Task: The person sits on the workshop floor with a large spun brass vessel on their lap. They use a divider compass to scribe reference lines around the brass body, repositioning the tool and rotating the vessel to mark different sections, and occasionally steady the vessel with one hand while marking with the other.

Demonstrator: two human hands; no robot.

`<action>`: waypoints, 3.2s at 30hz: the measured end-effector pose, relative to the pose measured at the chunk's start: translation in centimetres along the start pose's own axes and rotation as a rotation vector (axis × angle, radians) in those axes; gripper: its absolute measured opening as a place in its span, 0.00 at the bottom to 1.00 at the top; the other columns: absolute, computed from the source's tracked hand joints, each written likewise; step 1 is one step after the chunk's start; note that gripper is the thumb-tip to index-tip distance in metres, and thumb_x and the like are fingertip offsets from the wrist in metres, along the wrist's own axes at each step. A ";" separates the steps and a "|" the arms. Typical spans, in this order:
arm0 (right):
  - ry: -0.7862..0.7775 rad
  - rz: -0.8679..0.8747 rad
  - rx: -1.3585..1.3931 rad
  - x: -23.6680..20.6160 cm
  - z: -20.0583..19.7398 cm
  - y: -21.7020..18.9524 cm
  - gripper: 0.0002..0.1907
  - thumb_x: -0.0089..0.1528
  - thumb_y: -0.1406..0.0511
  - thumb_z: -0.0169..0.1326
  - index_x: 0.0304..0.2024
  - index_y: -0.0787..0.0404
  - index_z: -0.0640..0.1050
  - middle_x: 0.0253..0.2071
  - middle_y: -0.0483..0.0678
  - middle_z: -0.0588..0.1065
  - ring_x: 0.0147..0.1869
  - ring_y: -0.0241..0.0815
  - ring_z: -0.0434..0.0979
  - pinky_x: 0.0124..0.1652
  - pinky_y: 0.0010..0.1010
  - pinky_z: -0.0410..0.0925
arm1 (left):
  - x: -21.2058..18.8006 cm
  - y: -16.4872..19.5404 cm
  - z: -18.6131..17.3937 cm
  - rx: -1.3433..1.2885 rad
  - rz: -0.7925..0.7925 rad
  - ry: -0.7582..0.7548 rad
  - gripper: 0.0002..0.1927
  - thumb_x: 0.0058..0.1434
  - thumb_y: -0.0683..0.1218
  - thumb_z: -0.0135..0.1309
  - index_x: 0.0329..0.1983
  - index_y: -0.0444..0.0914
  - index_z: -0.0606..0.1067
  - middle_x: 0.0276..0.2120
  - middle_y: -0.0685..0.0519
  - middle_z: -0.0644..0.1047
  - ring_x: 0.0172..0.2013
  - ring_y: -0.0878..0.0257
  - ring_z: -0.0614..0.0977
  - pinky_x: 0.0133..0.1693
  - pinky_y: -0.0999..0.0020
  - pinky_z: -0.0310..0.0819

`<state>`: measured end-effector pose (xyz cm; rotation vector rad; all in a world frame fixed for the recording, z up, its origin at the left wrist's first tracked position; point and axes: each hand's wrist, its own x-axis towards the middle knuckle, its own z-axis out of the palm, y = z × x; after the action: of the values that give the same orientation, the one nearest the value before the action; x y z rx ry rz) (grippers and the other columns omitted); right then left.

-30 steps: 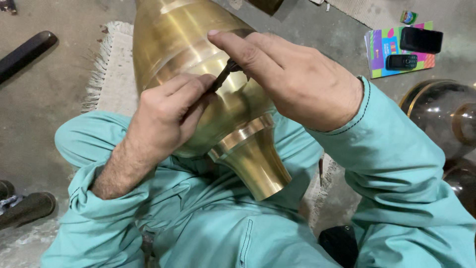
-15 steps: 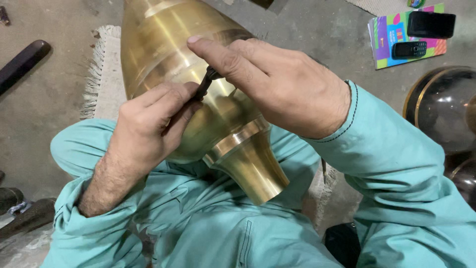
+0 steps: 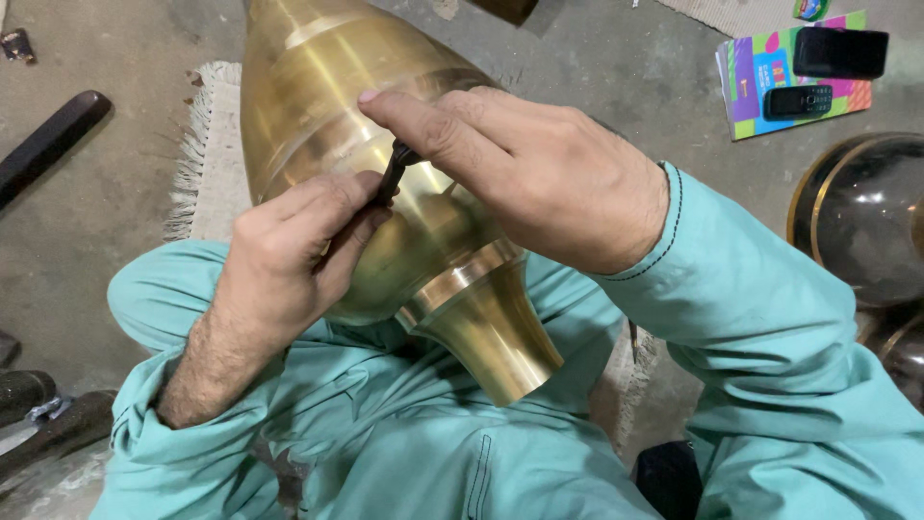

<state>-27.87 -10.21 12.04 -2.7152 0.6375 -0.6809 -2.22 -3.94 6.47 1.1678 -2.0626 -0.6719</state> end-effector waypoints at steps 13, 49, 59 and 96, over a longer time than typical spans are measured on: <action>0.001 0.027 0.054 0.2 -0.4 -0.9 0.22 0.67 0.75 0.52 0.64 0.65 0.69 0.56 0.54 0.75 0.58 0.53 0.80 0.54 0.35 0.75 | -0.1 0.5 -0.1 -0.025 0.008 0.017 0.12 0.66 0.36 0.61 0.52 0.32 0.76 0.44 0.43 0.80 0.45 0.49 0.84 0.45 0.62 0.80; 0.038 -0.025 -0.019 0.2 -0.9 -0.1 0.24 0.64 0.74 0.54 0.64 0.67 0.71 0.53 0.54 0.76 0.55 0.51 0.80 0.52 0.34 0.76 | 0.5 1.1 0.5 0.048 0.009 0.003 0.11 0.66 0.35 0.59 0.51 0.31 0.75 0.46 0.43 0.80 0.47 0.49 0.84 0.47 0.61 0.80; 0.030 -0.012 -0.027 0.2 -0.9 -0.1 0.26 0.63 0.75 0.55 0.65 0.66 0.70 0.53 0.53 0.76 0.55 0.50 0.80 0.51 0.33 0.76 | 0.7 1.0 0.5 0.036 0.014 0.002 0.11 0.66 0.35 0.60 0.51 0.31 0.75 0.45 0.44 0.80 0.46 0.49 0.84 0.47 0.61 0.80; 0.190 0.370 0.196 -6.2 5.6 -8.6 0.24 0.62 0.78 0.64 0.60 0.68 0.74 0.47 0.53 0.82 0.49 0.42 0.86 0.50 0.30 0.78 | 2.1 -1.9 -2.6 0.210 0.504 -0.402 0.19 0.55 0.42 0.55 0.51 0.37 0.74 0.42 0.50 0.77 0.46 0.50 0.79 0.42 0.57 0.79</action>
<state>-26.97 1.05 7.99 -2.2852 1.0265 -0.8559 -0.05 -6.92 7.40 0.5951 -2.6831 -0.4740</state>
